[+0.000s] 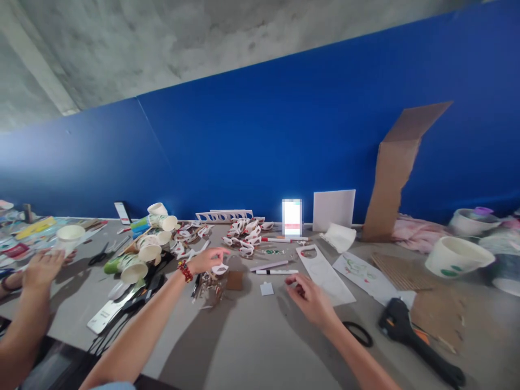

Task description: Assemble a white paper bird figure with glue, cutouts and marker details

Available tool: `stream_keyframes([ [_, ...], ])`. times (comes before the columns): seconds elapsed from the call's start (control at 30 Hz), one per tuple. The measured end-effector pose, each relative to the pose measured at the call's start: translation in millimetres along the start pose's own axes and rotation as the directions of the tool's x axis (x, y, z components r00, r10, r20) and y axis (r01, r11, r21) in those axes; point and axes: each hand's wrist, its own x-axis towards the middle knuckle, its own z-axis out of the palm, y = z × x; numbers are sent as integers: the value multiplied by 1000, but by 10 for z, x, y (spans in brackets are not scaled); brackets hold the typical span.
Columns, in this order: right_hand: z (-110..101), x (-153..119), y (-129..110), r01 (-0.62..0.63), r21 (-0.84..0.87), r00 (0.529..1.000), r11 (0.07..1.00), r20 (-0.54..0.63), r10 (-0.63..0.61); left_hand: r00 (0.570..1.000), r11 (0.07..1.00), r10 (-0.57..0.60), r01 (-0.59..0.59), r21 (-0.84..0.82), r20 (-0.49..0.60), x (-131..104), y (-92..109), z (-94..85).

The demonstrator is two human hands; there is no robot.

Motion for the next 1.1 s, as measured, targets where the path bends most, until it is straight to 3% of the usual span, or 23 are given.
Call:
stream_keyframes([
  [0.2, -4, -1, 23, -8, -5, 1000, 1000, 10, 8, 992, 998, 33, -38, 42, 119, 113, 83, 98],
  [0.4, -43, 12, 38, -17, 19, 1000, 1000, 21, 16, 964, 994, 27, -53, 92, 265, -253, 177, -90],
  [0.53, -32, 29, 69, -31, 24, 998, 999, 54, 29, 972, 992, 47, -73, 107, 230, -231, 203, -173],
  [0.73, -16, 48, 102, -65, 11, 998, 998, 24, 65, 972, 980, 49, -92, 179, 230, 113, 91, -15],
  [0.97, -63, 57, 156, -74, 18, 997, 997, 37, 73, 954, 968, 57, -125, 220, 293, -114, 148, -136],
  [1.1, -58, 52, 163, -80, 23, 997, 997, 16, 79, 944, 967, 92, -160, 197, 316, -67, 165, -101],
])
